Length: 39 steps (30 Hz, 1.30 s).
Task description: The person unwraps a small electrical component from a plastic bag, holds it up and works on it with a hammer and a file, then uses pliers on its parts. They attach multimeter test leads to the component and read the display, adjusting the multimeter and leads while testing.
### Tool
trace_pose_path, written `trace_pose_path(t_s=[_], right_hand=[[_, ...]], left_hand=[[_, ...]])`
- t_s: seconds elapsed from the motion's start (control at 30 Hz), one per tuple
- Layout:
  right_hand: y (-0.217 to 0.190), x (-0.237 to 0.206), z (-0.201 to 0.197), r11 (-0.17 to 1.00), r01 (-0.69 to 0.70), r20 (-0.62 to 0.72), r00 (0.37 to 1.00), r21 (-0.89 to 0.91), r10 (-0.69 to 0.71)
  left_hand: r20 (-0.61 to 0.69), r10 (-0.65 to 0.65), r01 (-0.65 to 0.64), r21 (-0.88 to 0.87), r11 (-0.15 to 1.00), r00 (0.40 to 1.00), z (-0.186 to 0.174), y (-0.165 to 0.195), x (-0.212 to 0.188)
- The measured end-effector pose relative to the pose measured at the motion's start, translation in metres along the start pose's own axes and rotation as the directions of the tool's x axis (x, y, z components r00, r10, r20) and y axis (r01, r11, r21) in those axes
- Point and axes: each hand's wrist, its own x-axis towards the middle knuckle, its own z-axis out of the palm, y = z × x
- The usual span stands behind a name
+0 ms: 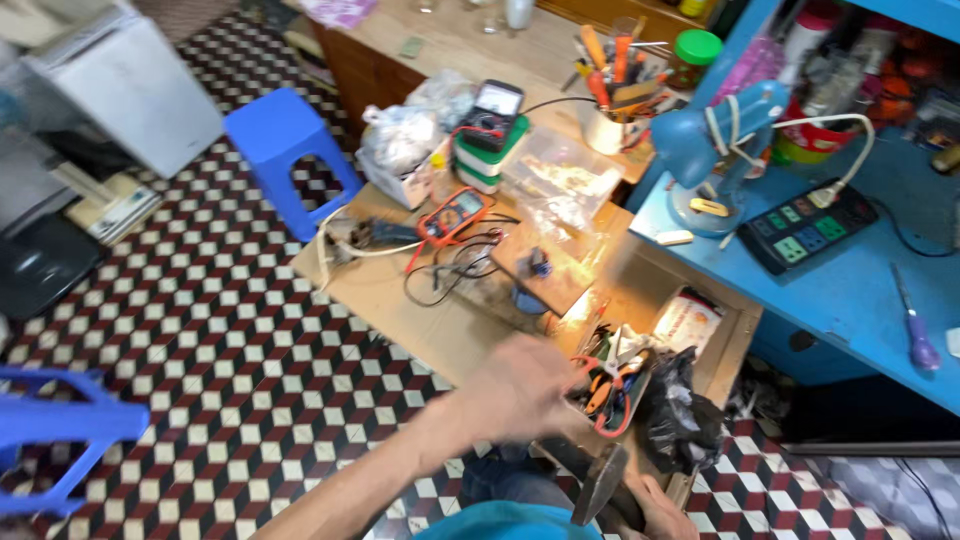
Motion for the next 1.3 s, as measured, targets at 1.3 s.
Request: trace_pose_path(t_s=[1.3], right_hand=[[-0.243,0.214,-0.008,0.350,-0.526,-0.285,0.203,0.775,0.937]], left_hand=[[0.159,-0.399,0.430,-0.356,0.830,0.903,0.055,-0.252,0.073]])
